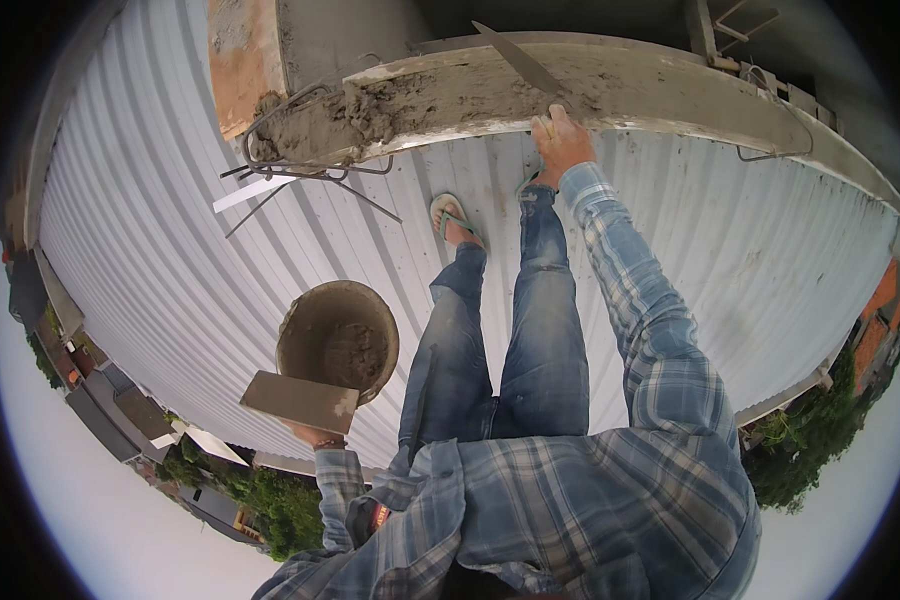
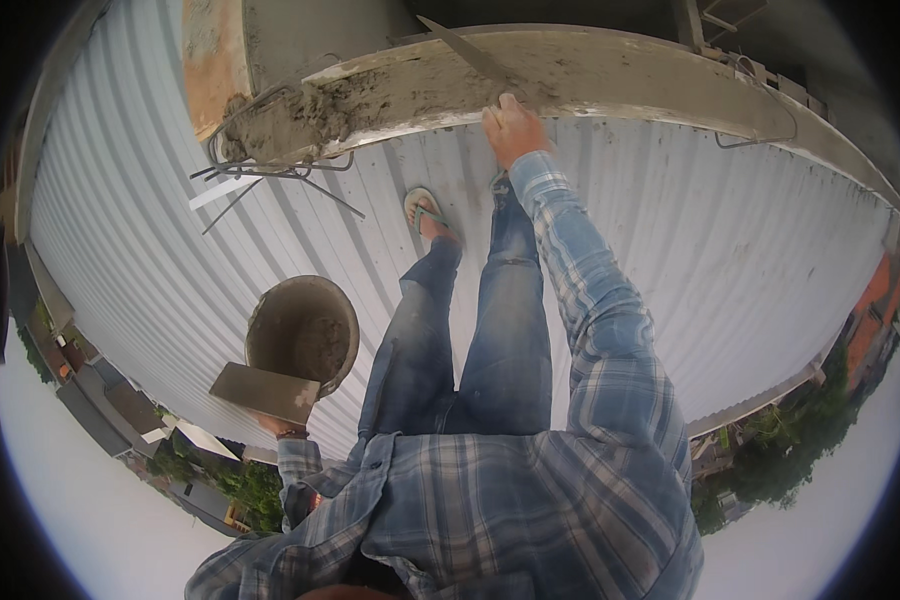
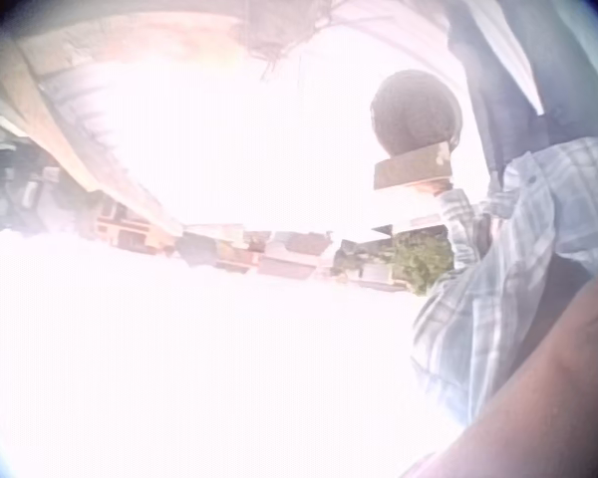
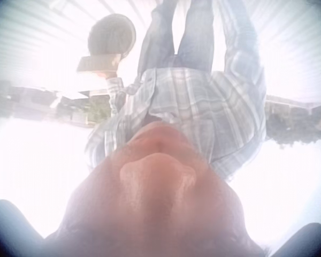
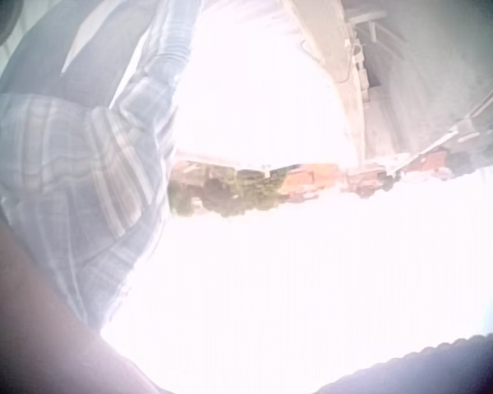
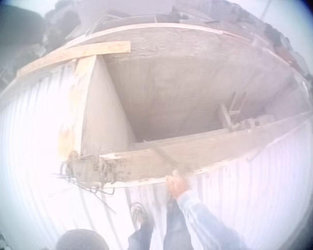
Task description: The person scoops cement from a bucket using a trowel and applies it to a concrete beam on a corrugated metal roof. They smooth the cement with a wooden float and repeat the process along the beam.
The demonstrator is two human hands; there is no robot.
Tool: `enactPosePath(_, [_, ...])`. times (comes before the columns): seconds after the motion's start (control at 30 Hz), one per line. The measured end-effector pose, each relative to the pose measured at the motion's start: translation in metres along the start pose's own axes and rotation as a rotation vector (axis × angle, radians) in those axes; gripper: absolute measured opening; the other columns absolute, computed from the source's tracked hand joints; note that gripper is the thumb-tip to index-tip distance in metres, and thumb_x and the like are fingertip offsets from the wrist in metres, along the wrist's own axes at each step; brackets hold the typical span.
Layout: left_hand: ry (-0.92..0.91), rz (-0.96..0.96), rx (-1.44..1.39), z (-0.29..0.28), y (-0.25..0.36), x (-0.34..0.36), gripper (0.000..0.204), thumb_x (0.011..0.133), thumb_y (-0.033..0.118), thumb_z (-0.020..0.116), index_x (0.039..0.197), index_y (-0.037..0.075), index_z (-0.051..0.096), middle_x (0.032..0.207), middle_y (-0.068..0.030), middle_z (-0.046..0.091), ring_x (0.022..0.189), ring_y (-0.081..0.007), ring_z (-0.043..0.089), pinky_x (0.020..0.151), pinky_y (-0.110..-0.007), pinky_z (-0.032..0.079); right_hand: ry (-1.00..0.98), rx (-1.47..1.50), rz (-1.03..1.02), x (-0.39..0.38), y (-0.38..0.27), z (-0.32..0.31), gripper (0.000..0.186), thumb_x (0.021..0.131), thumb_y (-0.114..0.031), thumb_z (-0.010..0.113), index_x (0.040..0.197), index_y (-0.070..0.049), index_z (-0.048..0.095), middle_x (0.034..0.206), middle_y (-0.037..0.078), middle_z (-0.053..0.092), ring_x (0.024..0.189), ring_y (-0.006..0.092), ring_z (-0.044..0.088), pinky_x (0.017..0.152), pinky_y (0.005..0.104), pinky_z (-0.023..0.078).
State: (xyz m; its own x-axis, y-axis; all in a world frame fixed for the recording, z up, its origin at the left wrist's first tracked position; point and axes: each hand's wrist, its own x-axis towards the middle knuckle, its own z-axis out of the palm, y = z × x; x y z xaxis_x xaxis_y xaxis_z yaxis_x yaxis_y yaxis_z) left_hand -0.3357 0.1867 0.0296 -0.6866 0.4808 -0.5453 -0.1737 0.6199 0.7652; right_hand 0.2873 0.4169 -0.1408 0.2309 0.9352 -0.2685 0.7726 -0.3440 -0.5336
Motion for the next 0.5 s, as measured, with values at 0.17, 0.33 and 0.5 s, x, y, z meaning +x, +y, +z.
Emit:
enactPosePath(0.17, [0.014, 0.023, 0.031, 0.005, 0.004, -0.014, 0.058, 0.102, 0.05, 0.038, 0.141, 0.008, 0.038, 0.138, -0.0134, 0.052, 0.12, -0.0339, 0.055, 0.098, -0.051, 0.05, 0.017, -0.078, 0.013, -0.006, -0.003, 0.007, 0.047, 0.078, -0.02, 0.073, 0.121, -0.009, 0.058, 0.117, 0.013, 0.051, 0.098, 0.0316, 0.062, 0.079, 0.0411, 0.055])
enactPosePath(0.33, [0.022, 0.056, 0.036, 0.016, 0.002, -0.014, 0.057, 0.101, 0.049, 0.039, 0.14, 0.008, 0.038, 0.137, -0.0136, 0.052, 0.119, -0.0338, 0.056, 0.097, -0.051, 0.05, 0.017, -0.253, -0.183, 0.003, 0.019, 0.018, 0.055, 0.076, -0.024, 0.078, 0.123, -0.008, 0.055, 0.122, 0.017, 0.05, 0.099, 0.0356, 0.062, 0.08, 0.0425, 0.055])
enactPosePath(0.5, [0.042, 0.087, 0.079, 0.02, 0.008, -0.017, 0.056, 0.101, 0.049, 0.04, 0.14, 0.008, 0.038, 0.136, -0.0138, 0.053, 0.118, -0.0336, 0.057, 0.096, -0.05, 0.051, -0.011, -0.015, 0.054, 0.007, -0.001, 0.01, 0.056, 0.076, -0.027, 0.079, 0.122, -0.008, 0.053, 0.123, 0.019, 0.051, 0.096, 0.0393, 0.062, 0.08, 0.0448, 0.054])
